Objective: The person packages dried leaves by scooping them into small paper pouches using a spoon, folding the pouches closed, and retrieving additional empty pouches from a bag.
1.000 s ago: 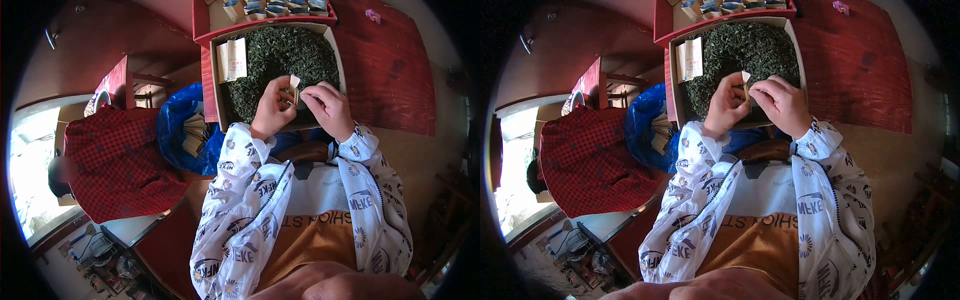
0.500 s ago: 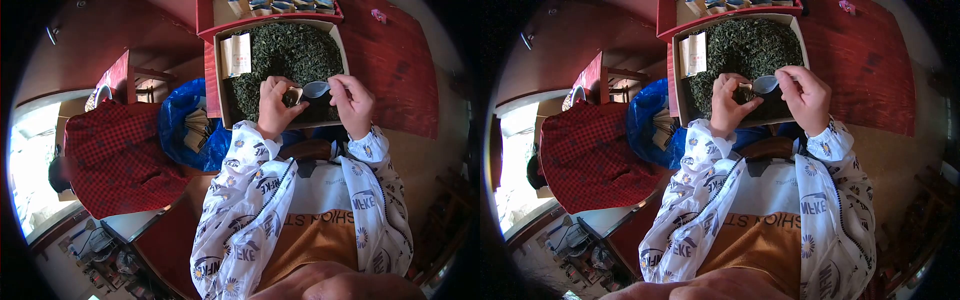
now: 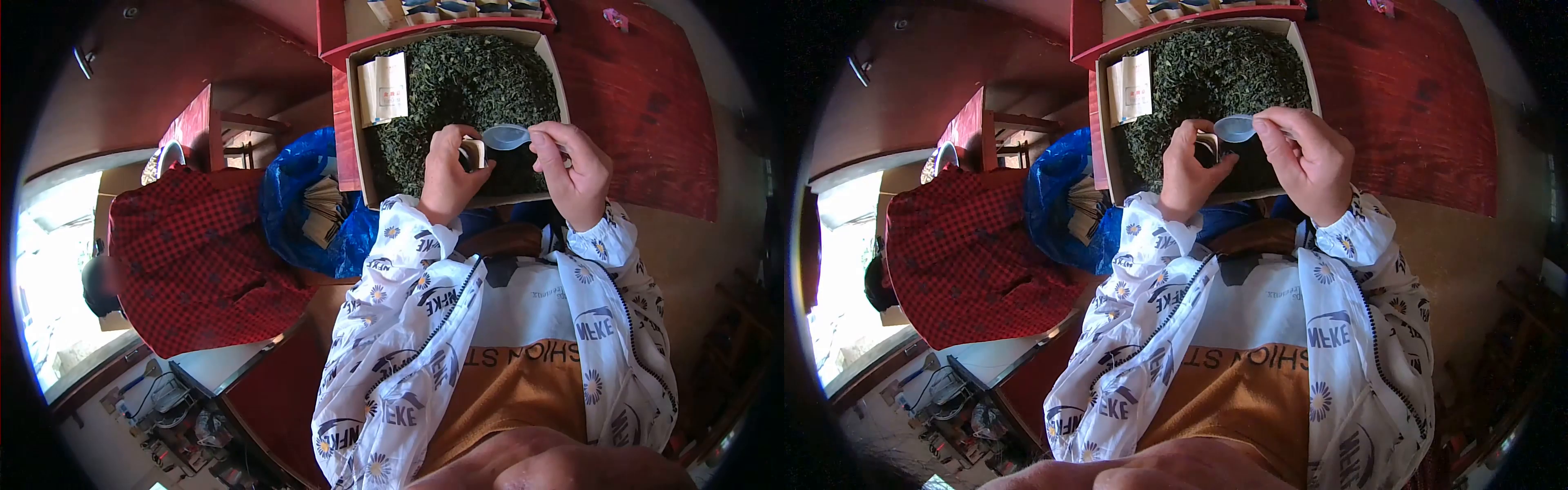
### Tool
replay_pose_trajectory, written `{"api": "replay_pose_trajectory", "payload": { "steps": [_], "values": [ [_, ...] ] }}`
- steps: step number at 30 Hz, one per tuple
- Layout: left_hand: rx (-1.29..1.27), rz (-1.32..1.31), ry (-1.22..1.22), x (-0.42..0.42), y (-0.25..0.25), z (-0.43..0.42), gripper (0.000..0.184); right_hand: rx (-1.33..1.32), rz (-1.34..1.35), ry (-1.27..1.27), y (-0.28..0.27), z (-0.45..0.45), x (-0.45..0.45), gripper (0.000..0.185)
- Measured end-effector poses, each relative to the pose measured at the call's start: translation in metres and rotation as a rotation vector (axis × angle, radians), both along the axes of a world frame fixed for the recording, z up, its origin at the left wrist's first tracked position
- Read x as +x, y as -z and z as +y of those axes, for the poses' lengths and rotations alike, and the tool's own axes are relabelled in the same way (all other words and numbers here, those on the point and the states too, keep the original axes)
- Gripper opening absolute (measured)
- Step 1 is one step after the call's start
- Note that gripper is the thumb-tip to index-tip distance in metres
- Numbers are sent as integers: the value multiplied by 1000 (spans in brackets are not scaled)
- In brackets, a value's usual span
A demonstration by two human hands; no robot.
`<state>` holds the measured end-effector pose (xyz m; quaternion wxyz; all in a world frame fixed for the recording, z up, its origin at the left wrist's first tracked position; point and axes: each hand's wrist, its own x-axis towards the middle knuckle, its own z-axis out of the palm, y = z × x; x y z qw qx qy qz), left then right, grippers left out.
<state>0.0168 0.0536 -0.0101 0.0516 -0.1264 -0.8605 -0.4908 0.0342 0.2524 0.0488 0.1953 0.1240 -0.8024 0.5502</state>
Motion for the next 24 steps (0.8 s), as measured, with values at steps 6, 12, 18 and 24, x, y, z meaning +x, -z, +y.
{"api": "replay_pose_trajectory", "payload": {
  "steps": [6, 12, 18, 24],
  "values": [
    [-8, 28, -7, 0, -1, 0, 44, 69, 88, -7, 0, -2, -2, 12],
    [-26, 65, -15, 0, 0, 1, 43, 64, 75, 11, -2, -6, -1, 12],
    [-38, 86, -26, -1, 3, 1, 43, 144, 120, -16, -3, -9, -1, 14],
    [-52, 71, -41, -1, 3, 0, 43, 160, 156, -17, -5, -11, 0, 15]
  ]
}}
